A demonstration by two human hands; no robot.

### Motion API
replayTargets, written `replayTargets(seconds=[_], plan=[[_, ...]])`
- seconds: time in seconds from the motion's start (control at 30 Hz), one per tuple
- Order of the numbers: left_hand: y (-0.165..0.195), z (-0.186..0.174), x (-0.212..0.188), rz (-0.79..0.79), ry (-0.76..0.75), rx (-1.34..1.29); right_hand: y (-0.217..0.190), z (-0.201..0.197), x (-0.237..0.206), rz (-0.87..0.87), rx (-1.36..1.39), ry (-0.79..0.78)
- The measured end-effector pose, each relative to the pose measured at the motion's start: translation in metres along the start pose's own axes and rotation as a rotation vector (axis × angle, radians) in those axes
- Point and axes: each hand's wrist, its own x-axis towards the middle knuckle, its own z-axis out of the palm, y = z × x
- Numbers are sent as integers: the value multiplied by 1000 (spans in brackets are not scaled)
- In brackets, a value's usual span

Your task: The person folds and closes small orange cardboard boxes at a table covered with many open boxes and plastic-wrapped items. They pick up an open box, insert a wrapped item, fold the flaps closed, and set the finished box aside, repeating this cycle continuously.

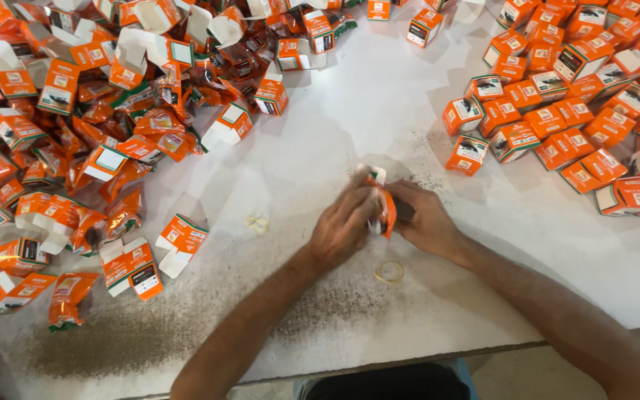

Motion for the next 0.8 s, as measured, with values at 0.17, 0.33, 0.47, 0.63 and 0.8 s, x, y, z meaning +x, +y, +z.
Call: replayTargets(seconds=[0.17,0.33,0.47,0.63,0.8], plan=[[-2,1,-4,-38,-126,171,-3,1,3,-37,-38,30],[11,16,-8,-303,-59,170,-7,1,-1,38,-27,17],[11,24,-2,-533,-132,94,-11,-1,-1,0,-17,3],[8,24,4,-579,-169,8,-18,-1,0,-17,-56,14],[2,27,5,-1052,24,-350,-17,0,-2,-23,-69,-6]])
